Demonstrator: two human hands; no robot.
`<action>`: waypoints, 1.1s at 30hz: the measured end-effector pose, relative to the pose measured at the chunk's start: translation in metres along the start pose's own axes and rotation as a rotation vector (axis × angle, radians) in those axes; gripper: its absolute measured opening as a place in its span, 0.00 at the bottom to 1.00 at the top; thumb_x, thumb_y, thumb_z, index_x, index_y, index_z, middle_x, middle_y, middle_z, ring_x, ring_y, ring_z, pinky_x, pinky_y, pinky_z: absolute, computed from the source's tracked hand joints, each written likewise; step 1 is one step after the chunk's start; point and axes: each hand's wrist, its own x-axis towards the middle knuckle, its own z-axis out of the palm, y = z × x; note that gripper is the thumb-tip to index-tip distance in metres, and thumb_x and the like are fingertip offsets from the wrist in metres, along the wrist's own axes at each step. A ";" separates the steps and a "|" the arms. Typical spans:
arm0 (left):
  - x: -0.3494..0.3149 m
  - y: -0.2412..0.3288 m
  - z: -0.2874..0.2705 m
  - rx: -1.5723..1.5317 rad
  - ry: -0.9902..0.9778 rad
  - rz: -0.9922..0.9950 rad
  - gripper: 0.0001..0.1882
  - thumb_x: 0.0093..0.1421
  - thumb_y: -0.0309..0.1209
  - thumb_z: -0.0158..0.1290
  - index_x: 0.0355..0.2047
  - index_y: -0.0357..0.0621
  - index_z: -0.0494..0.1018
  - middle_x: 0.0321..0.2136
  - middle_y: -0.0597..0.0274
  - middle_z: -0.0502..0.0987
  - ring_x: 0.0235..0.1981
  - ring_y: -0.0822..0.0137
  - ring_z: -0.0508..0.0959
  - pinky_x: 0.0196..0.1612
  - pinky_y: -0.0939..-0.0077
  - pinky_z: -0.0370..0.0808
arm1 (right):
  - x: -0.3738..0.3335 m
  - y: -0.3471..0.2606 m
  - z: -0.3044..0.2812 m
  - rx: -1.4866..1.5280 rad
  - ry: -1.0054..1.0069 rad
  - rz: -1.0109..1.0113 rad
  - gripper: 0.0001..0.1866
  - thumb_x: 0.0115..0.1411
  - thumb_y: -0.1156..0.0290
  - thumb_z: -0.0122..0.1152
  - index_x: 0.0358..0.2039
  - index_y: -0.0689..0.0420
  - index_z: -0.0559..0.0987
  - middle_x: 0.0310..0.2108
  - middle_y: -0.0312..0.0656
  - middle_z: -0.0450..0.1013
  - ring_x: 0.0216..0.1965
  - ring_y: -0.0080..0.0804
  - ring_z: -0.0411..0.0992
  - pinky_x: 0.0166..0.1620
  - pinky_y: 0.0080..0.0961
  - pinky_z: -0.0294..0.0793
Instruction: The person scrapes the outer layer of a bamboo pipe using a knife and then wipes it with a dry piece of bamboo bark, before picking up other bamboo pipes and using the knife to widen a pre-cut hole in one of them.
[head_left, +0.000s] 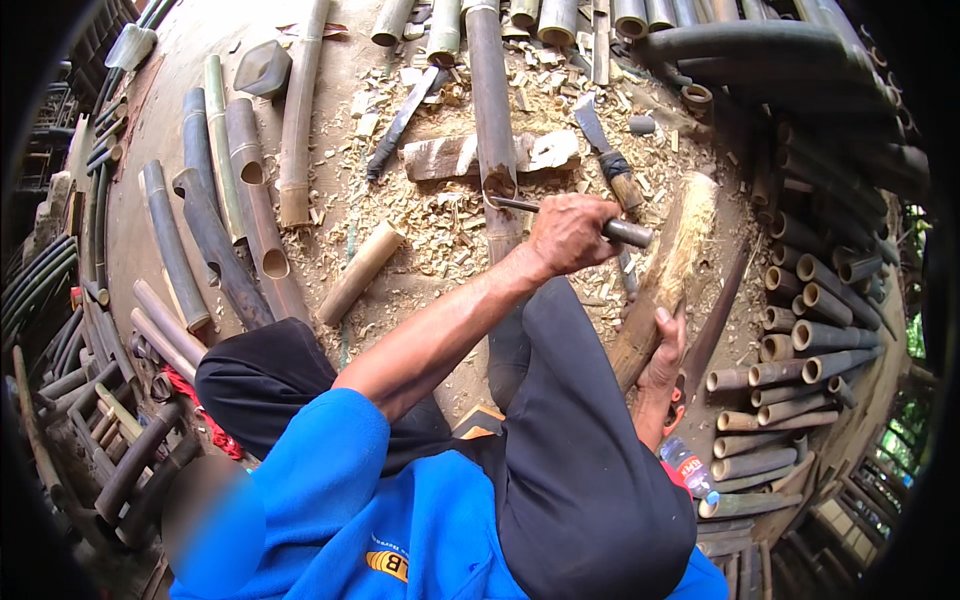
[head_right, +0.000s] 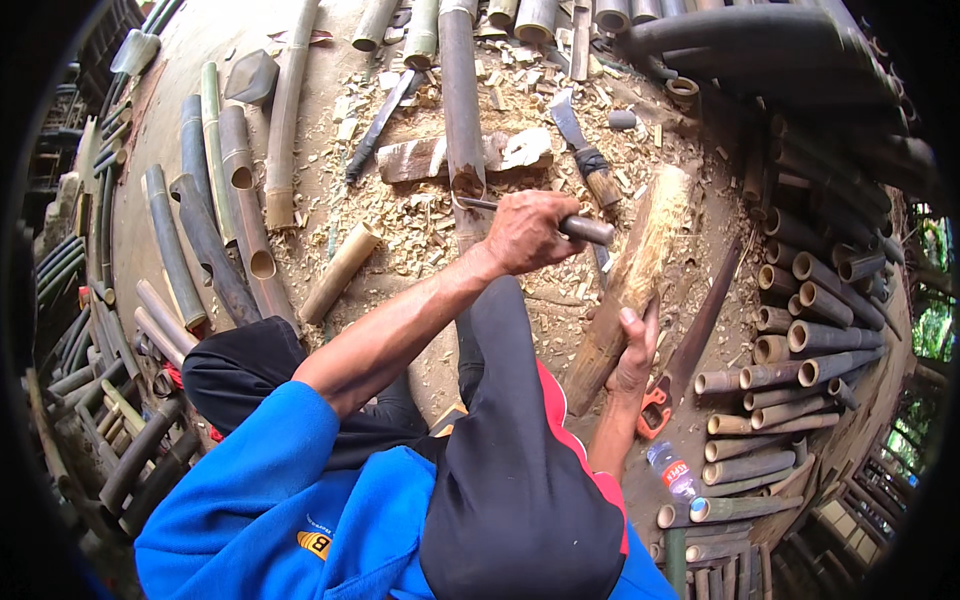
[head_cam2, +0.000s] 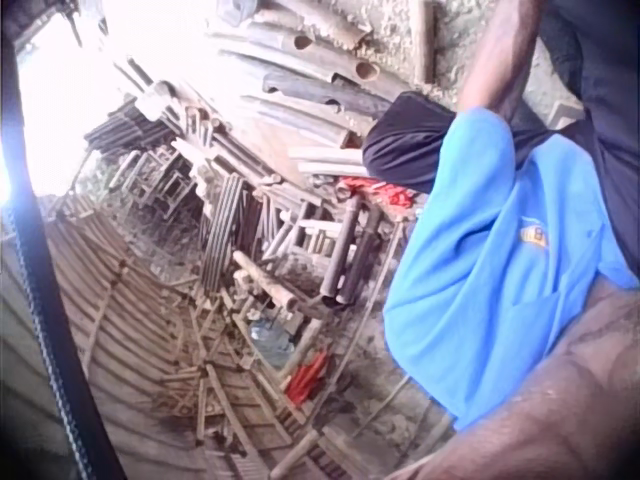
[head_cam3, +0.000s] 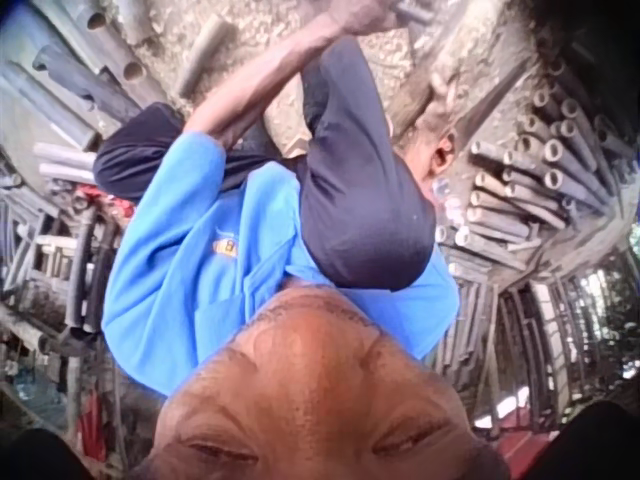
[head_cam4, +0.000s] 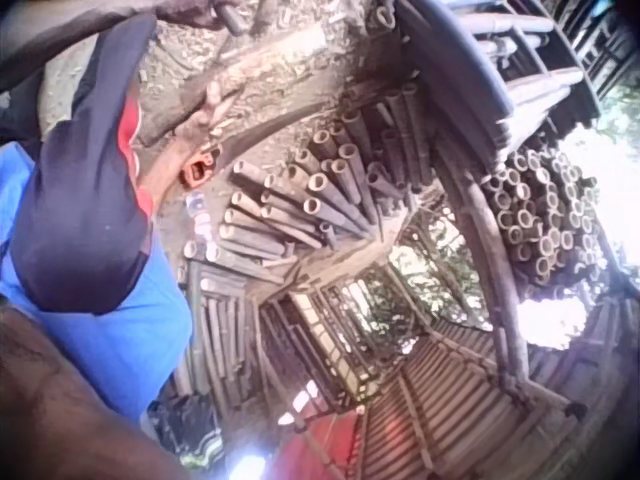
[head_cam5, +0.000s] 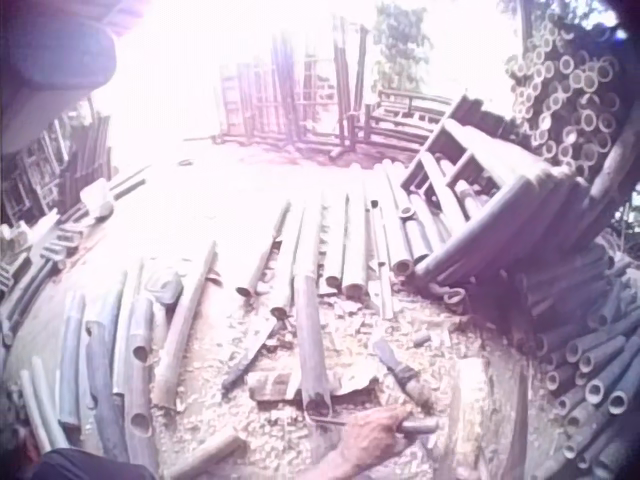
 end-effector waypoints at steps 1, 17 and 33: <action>-0.002 -0.004 0.003 -0.003 0.009 -0.042 0.12 0.53 0.42 0.64 0.28 0.50 0.77 0.25 0.59 0.80 0.31 0.56 0.83 0.36 0.58 0.79 | -0.007 0.004 -0.008 -0.102 0.032 -0.027 0.46 0.55 0.68 0.63 0.73 0.55 0.54 0.43 0.47 0.75 0.37 0.34 0.79 0.38 0.29 0.84; 0.005 -0.048 -0.031 -0.038 0.092 -0.031 0.13 0.58 0.44 0.66 0.36 0.50 0.84 0.28 0.56 0.84 0.29 0.55 0.84 0.42 0.60 0.80 | -0.002 -0.097 0.103 -0.812 -0.350 -0.359 0.48 0.57 0.72 0.67 0.75 0.55 0.53 0.66 0.49 0.64 0.60 0.38 0.69 0.62 0.32 0.69; 0.043 -0.052 -0.078 -0.596 -0.029 -0.306 0.17 0.54 0.48 0.66 0.27 0.45 0.84 0.20 0.59 0.82 0.23 0.70 0.82 0.29 0.69 0.78 | -0.004 -0.079 0.129 -0.646 -0.323 -0.351 0.54 0.55 0.77 0.63 0.78 0.50 0.44 0.67 0.53 0.63 0.60 0.40 0.70 0.60 0.31 0.72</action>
